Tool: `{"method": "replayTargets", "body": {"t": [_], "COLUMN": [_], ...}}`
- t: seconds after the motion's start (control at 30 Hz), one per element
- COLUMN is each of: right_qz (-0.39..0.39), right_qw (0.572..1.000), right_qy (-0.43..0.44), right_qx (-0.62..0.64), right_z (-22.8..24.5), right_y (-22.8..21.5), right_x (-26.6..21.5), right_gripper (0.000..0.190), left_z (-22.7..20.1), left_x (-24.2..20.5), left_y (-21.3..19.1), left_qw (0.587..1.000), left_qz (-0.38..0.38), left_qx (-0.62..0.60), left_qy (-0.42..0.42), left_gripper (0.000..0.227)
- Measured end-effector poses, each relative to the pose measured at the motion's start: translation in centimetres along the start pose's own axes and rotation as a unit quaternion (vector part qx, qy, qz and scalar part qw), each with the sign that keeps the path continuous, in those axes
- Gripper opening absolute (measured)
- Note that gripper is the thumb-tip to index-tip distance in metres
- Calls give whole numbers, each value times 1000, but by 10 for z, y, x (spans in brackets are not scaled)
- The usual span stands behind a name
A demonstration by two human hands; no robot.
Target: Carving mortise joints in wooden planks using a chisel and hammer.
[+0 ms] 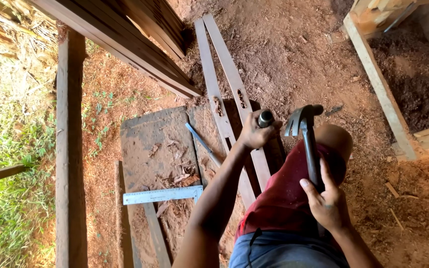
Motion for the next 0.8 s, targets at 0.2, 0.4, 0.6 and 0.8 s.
{"method": "replayTargets", "body": {"t": [0.2, 0.4, 0.6, 0.8], "right_qz": [-26, -96, 55, -11], "right_qw": [993, 971, 965, 975], "right_qy": [-111, -211, -168, -174], "right_qx": [-19, -58, -194, -137], "right_z": [26, 111, 83, 120], "right_y": [-31, -101, -51, -71], "right_x": [6, 17, 17, -2], "right_gripper": [65, 60, 57, 64], "left_z": [2, 10, 73, 165], "left_x": [-5, -8, -26, -44], "left_y": [7, 3, -9, -13], "left_qw": [999, 996, 929, 987], "left_qz": [9, 13, -47, 4], "left_qx": [13, -12, -365, 35], "left_qy": [37, 87, -37, 160], "left_gripper": [7, 17, 54, 73]}}
Point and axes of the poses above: each hand's wrist, its own x-axis towards the middle knuckle, its own y-axis out of the palm, z = x × y, the point moved 2 cm from there along x, towards the middle knuckle, and after that the axes turned 5 degrees about z, right-handed, at the moved point
